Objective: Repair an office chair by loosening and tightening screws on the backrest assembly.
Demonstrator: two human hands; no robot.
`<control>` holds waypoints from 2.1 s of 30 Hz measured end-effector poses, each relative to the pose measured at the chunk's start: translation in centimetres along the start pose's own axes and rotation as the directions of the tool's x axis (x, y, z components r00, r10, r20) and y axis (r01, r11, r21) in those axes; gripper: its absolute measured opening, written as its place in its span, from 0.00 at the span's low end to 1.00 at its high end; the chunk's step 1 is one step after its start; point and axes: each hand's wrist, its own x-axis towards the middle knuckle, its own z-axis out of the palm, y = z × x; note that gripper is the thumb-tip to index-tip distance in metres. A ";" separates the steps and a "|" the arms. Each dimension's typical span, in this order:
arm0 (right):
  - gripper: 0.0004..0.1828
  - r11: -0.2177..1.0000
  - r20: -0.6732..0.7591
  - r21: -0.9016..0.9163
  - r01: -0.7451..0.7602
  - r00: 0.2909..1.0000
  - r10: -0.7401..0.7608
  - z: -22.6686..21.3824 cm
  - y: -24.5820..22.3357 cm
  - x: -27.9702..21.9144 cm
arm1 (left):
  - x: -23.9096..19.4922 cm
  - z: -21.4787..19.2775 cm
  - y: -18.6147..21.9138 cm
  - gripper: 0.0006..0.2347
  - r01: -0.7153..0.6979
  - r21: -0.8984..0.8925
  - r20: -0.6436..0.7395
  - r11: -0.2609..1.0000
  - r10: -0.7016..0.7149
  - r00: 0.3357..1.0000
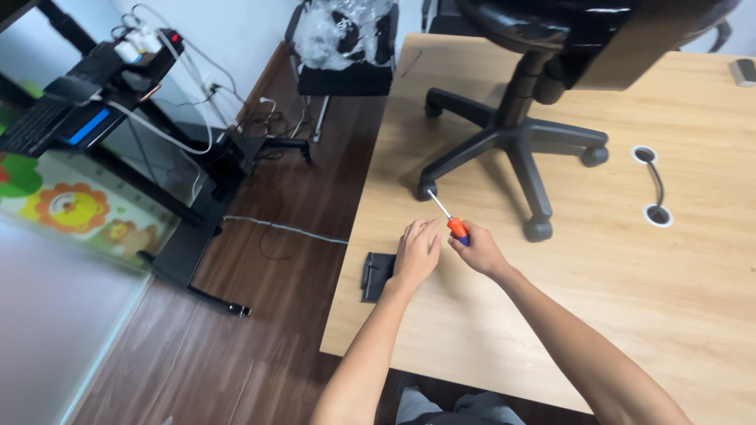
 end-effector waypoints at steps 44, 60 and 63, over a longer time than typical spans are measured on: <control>0.15 0.804 -0.617 -0.490 0.336 0.518 -0.593 -34.9 -18.8 -5.9 | 36.5 -3.4 33.5 0.20 -0.349 -0.797 -0.093 0.493 0.472 0.877; 0.13 0.780 -0.620 -0.568 0.261 0.488 -0.615 -35.1 -21.4 -7.0 | 35.4 -4.3 34.7 0.12 -0.320 -0.865 -0.099 0.386 0.493 0.864; 0.13 0.800 -0.637 -0.543 0.255 0.496 -0.590 -34.9 -21.9 -7.2 | 35.3 -4.2 34.8 0.12 -0.295 -0.857 -0.082 0.422 0.454 0.887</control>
